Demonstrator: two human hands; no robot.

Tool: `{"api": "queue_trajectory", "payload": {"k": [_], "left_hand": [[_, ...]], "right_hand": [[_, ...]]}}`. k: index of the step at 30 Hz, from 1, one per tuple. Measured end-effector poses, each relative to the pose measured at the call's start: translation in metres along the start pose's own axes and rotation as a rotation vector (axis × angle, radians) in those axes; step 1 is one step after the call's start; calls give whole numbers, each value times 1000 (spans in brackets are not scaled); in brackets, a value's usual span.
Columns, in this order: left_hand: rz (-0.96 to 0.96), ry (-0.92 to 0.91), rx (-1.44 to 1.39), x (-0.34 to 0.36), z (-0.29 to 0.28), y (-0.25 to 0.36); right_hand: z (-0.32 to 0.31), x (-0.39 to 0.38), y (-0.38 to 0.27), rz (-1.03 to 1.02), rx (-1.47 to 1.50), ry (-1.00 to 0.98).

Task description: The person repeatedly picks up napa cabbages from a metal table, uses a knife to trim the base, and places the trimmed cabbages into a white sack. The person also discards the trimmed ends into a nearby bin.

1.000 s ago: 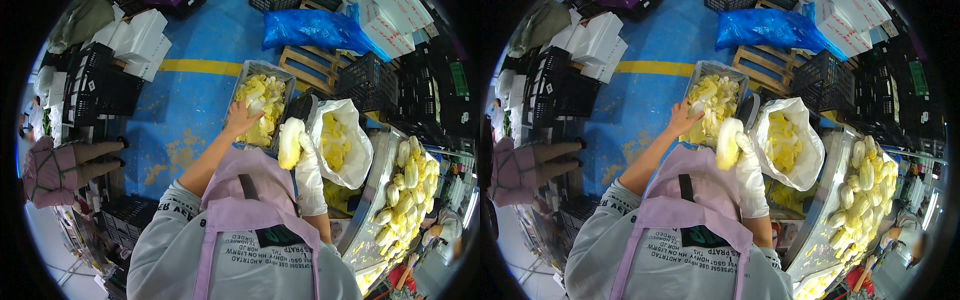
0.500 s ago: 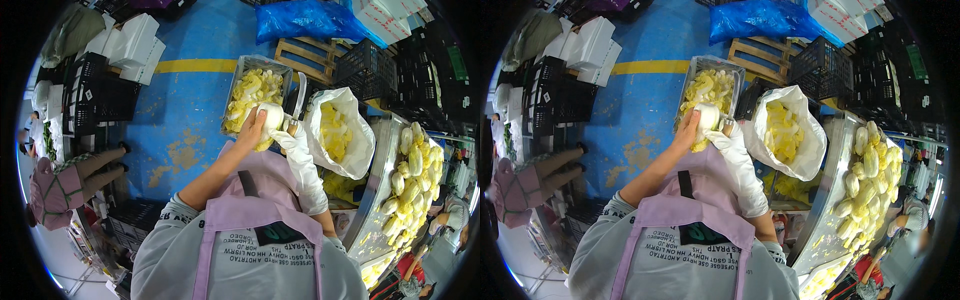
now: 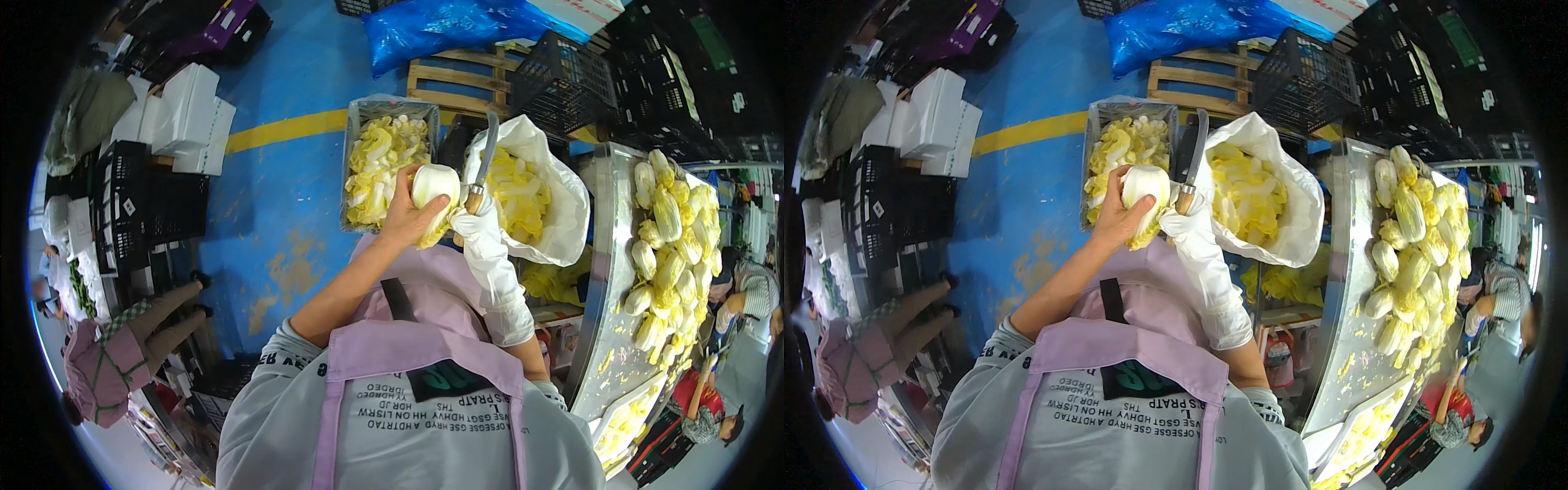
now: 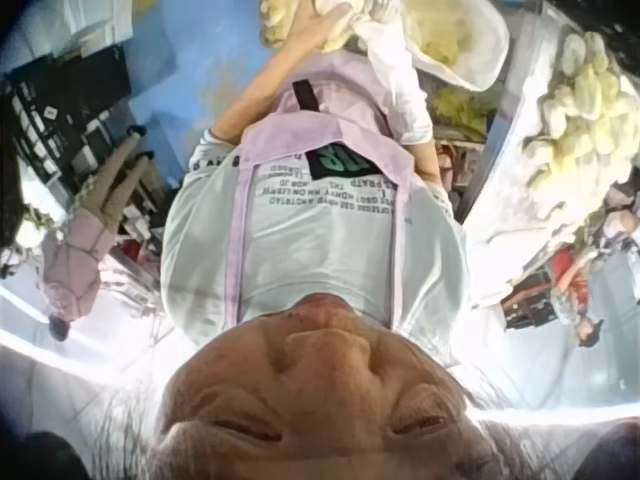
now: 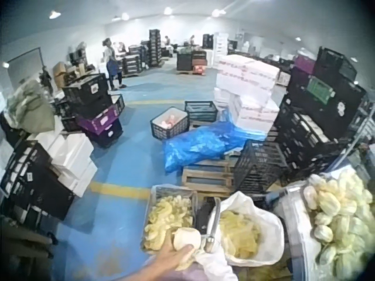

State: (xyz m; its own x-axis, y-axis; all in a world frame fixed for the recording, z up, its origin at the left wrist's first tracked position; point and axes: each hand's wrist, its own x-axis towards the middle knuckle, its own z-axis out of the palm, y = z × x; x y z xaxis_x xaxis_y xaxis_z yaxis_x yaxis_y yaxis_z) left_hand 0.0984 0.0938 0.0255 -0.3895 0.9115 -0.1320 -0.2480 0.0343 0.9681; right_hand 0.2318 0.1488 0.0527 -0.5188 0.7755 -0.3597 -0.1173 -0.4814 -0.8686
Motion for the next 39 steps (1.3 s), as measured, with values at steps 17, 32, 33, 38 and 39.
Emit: {"api": "queue_trajectory", "payload": {"k": [17,32,33,38,39], "left_hand": [[-517,-35,-467,17,144,-17],[-286,103,-203,13,212,-40],[-260,96,-137,12,214,-40],[-169,47,121,12,220,-37],[-155,37,142,13,220,-39]], "right_hand": [[-172,10,-53,-36,-301,92],[-220,9,-69,61,26,-322],[-222,9,-70,44,55,-333],[-240,12,-73,40,-42,-402],[-242,13,-74,40,-58,-415]]}}
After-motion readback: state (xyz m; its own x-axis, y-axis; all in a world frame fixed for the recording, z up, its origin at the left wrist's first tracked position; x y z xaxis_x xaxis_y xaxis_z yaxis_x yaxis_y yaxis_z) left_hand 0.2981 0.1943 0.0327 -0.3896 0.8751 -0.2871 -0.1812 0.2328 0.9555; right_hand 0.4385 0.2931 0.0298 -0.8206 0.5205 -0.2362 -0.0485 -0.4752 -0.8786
